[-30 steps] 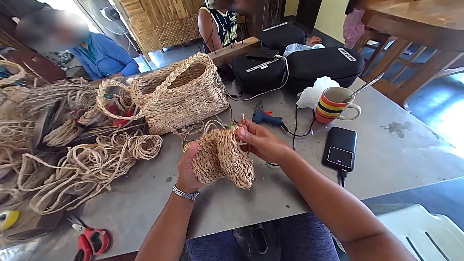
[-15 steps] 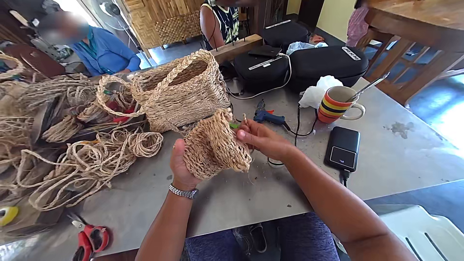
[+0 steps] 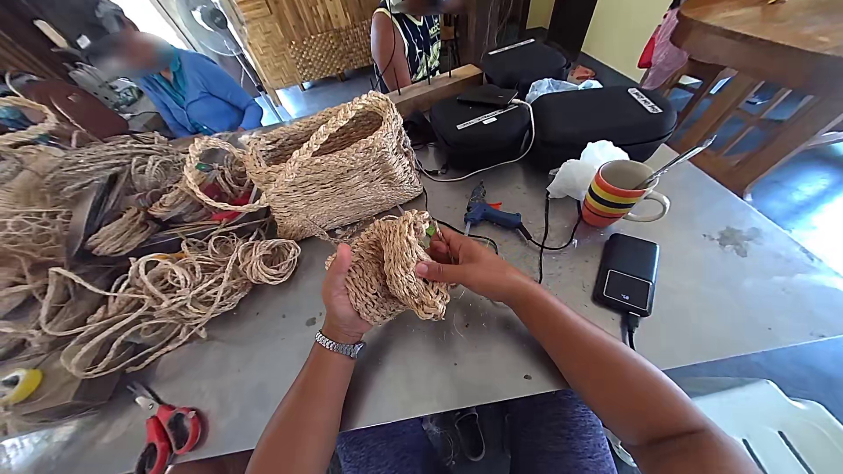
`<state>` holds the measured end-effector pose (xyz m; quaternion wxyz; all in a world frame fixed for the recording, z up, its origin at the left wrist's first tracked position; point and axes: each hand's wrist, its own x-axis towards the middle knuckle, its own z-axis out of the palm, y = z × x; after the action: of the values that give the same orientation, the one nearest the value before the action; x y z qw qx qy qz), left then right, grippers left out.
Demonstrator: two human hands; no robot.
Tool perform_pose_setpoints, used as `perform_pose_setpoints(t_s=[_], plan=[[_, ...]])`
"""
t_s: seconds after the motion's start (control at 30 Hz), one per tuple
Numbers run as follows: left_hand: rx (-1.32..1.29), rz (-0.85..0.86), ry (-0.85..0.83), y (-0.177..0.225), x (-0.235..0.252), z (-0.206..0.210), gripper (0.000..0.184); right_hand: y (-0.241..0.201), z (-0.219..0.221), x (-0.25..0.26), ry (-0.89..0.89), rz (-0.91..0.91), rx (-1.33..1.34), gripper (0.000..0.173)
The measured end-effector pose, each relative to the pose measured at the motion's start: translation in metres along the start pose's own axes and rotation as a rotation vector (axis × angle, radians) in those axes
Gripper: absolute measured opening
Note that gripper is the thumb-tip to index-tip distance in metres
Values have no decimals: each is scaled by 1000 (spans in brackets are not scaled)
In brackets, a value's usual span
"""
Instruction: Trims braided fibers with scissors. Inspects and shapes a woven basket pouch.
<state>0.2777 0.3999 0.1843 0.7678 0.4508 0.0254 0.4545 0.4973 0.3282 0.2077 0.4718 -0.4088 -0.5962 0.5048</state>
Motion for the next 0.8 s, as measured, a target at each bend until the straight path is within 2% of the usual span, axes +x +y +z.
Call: perform_pose_setpoints(t_s=[0.13,0.23,0.37,0.47,0.7,0.8], plan=[[-34,-31,-52,-3,0,-1,52,-1,-6,-5,-8,-25,64,45],[-42,-65,-54,-7,-2,2,53,4,6,-1,44,-46,103,57],[-2,-57,-31,-8,-4,6,40,6,14,3,82,-97,129,40],[43,-73,-11,-8,-5,10,32,4,13,1,93,-101,102,43],[61,-89,55,-8,-5,14,27,5,16,2,136,-124,16,38],[12,-60,9,-6,-6,8,26,2,11,1,63,-92,98,33]])
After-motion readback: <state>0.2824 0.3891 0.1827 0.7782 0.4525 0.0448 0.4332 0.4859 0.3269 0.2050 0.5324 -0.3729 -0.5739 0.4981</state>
